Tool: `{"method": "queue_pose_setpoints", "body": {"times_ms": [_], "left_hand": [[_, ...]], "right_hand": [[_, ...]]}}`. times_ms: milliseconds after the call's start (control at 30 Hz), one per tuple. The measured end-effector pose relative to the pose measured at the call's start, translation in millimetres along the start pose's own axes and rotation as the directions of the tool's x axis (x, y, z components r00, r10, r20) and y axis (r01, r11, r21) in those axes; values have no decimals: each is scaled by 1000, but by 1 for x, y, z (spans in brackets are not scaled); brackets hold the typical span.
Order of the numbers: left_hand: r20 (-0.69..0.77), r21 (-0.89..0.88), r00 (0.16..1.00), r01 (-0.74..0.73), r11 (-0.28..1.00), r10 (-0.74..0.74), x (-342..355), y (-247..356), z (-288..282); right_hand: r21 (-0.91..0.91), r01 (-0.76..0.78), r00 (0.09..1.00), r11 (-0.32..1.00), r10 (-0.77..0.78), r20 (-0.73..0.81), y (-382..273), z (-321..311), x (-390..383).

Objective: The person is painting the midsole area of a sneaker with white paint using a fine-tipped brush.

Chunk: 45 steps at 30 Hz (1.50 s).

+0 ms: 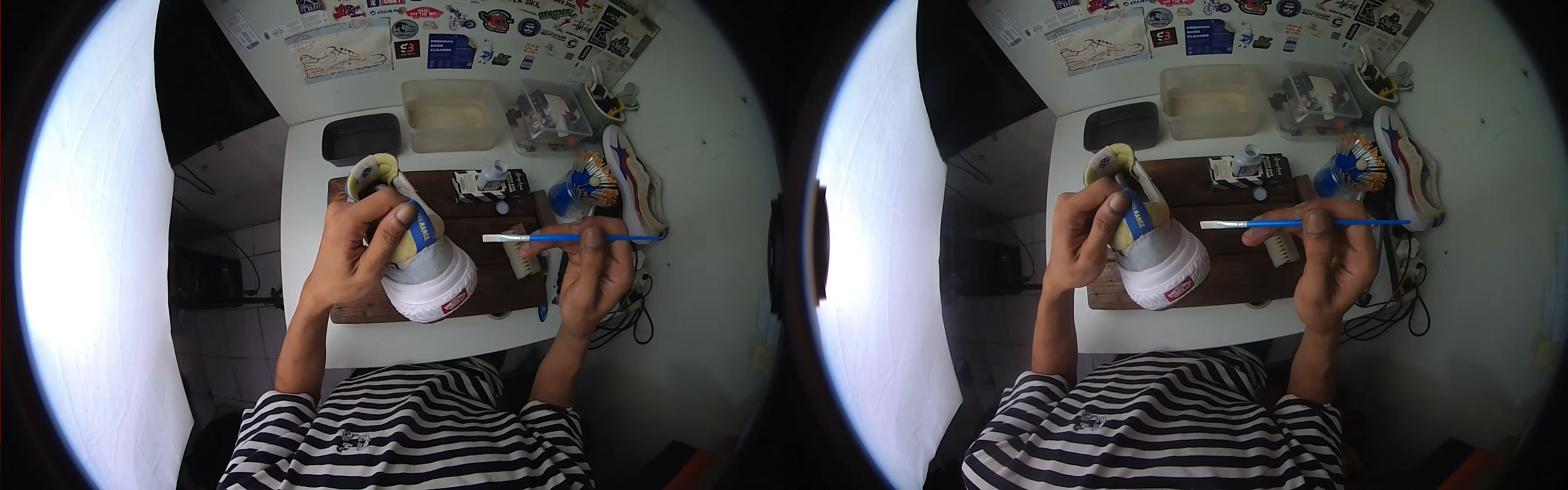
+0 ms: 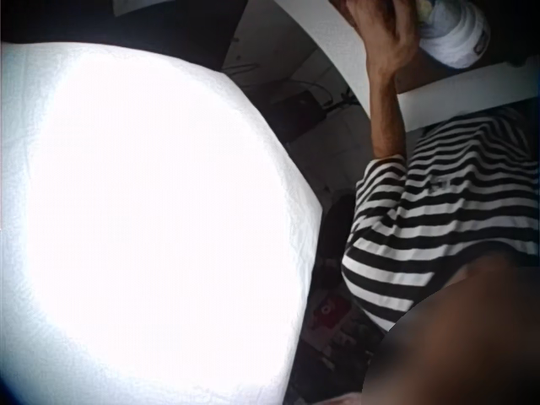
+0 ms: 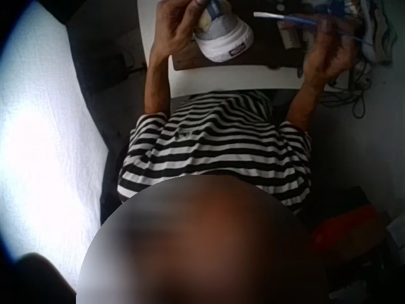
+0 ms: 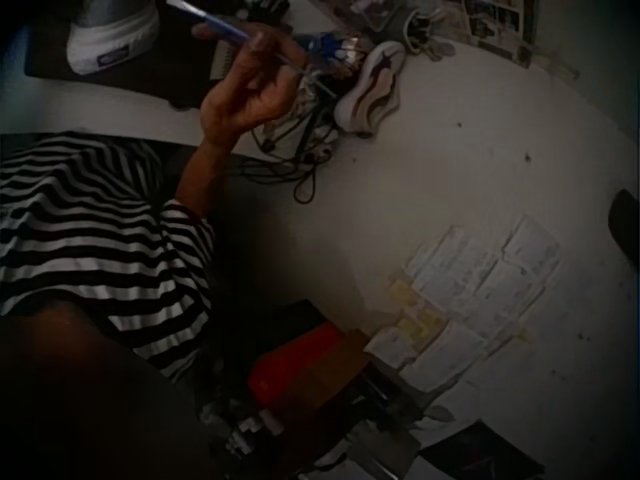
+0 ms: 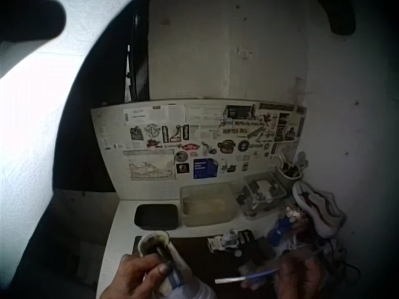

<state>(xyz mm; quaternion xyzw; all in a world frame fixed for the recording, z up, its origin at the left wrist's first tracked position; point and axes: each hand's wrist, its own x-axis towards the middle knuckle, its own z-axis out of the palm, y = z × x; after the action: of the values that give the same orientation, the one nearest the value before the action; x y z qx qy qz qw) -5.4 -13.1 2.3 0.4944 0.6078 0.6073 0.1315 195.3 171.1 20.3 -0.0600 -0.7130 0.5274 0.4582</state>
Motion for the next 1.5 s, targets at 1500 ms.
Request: {"method": "queue_pose_setpoints", "body": {"times_ms": [1500], "left_hand": [[35, -51, 999, 1, 999, 1, 15, 7, 9]], "right_hand": [[64, 63, 997, 996, -60, -54, -5, 20, -22]]}}
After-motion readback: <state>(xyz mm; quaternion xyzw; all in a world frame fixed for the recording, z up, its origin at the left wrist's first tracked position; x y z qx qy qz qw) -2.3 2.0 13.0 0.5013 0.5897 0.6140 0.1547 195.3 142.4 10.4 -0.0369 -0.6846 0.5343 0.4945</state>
